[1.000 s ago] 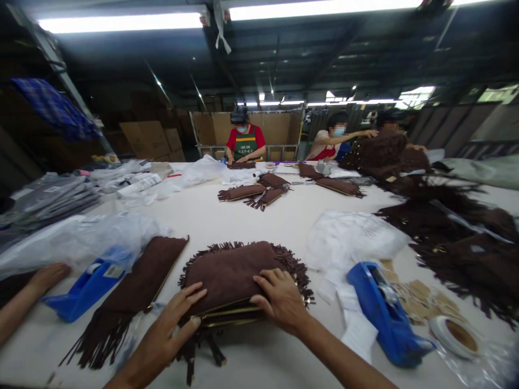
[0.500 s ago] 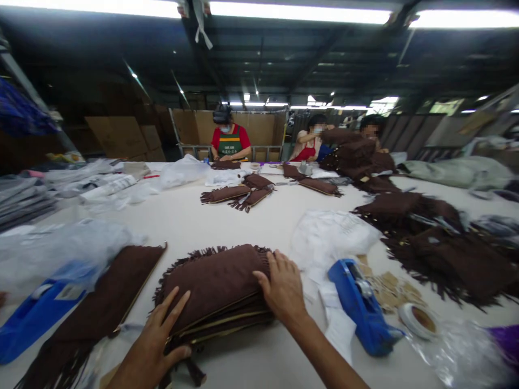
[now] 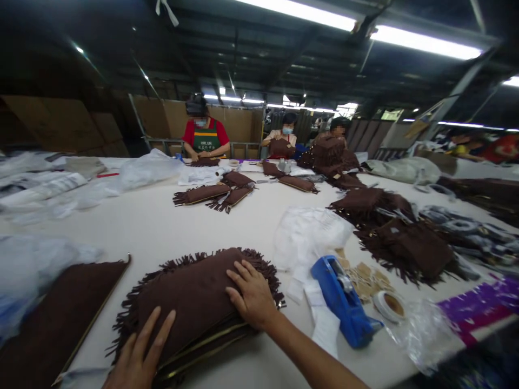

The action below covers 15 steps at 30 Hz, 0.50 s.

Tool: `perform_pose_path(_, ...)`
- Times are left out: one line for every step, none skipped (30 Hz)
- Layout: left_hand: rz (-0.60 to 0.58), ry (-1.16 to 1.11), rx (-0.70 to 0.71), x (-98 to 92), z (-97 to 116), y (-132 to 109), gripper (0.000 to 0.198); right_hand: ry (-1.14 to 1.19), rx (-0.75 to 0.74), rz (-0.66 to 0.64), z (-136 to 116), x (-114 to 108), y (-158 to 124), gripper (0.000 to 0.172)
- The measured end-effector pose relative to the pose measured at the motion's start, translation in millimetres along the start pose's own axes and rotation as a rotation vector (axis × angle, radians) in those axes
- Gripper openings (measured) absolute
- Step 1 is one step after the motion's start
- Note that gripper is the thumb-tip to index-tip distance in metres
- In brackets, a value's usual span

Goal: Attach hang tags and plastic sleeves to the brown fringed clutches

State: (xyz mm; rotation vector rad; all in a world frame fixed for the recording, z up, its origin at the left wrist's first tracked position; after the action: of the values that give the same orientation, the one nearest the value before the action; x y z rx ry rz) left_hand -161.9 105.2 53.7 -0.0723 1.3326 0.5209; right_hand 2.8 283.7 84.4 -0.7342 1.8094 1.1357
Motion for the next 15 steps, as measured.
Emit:
perform_pose_path(-0.018, 0.0, -0.023, -2.7, 2.5, -0.5, 0.102, -0.006, -0.014, 0.003, -1.3, 1.1, 1.5, 0.045)
perform_pose_path(-0.046, -0.003, -0.044, -6.7, 6.0, -1.7, 0.099, -0.012, -0.03, 0.006, -3.4, 2.0, 2.5, 0.045)
perform_pose_path(-0.065, -0.014, -0.069, -13.1, 9.4, -3.1, 0.097, -0.017, -0.047, 0.008, -5.7, 2.9, 2.7, 0.044)
perform_pose_path(-0.081, -0.027, -0.09, -20.7, 13.2, -4.8, 0.096, -0.023, -0.064, 0.01, -8.0, 3.4, 2.5, 0.043)
perform_pose_path(-0.113, -0.047, -0.093, -27.1, 18.2, -7.1, 0.097, -0.029, -0.078, 0.01, -9.7, 4.0, 2.3, 0.043)
perform_pose_path(-0.138, -0.075, -0.097, -33.6, 22.1, -9.5, 0.097, -0.034, -0.095, 0.002, -11.2, 5.1, 2.4, 0.043)
perform_pose_path(-0.154, -0.11, -0.101, -40.0, 24.8, -12.2, 0.098, -0.04, -0.111, -0.005, -12.3, 6.0, 3.0, 0.043)
perform_pose_path(-0.15, -0.149, -0.113, -46.6, 25.8, -15.3, 0.099, -0.046, -0.131, -0.021, -13.8, 7.4, 4.0, 0.043)
perform_pose_path(-0.112, -0.189, -0.153, -54.3, 23.1, -18.6, 0.1, -0.053, -0.149, -0.037, -15.6, 8.0, 4.7, 0.043)
perform_pose_path(-0.055, -0.224, -0.21, -61.3, 18.7, -23.0, 0.101, -0.062, -0.162, -0.047, -17.7, 6.9, 4.7, 0.044)
perform_pose_path(0.01, -0.25, -0.273, -66.4, 13.9, -28.9, 0.104, -0.069, -0.18, -0.055, -21.5, 4.7, 3.5, 0.046)
perform_pose_path(0.074, -0.276, -0.336, -68.9, 9.6, -35.9, 0.106, -0.072, -0.209, -0.063, -27.5, 1.7, 0.8, 0.048)
perform_pose_path(0.129, -0.3, -0.395, -68.3, 6.4, -43.2, 0.109, -0.071, -0.254, -0.074, -36.5, -1.2, -3.4, 0.052)
perform_pose_path(0.173, -0.324, -0.444, -64.9, 4.5, -50.2, 0.112, -0.069, -0.312, -0.086, -47.8, -3.6, -9.1, 0.058)
perform_pose_path(0.204, -0.348, -0.482, -59.4, 4.0, -56.0, 0.114, -0.068, -0.374, -0.097, -60.3, -5.1, -15.9, 0.068)
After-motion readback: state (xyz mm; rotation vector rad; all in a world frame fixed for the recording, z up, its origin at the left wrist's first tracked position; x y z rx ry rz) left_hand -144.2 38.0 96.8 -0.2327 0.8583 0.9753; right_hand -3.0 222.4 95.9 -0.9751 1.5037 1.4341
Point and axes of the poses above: each hand's wrist, its own y-axis towards the middle knuckle, its own x-axis out of the palm, z = x × y, the point moved 10 cm from there along y, towards the middle knuckle, and after that the axes turned 15 degrees about -x, right-handed, at the moved point
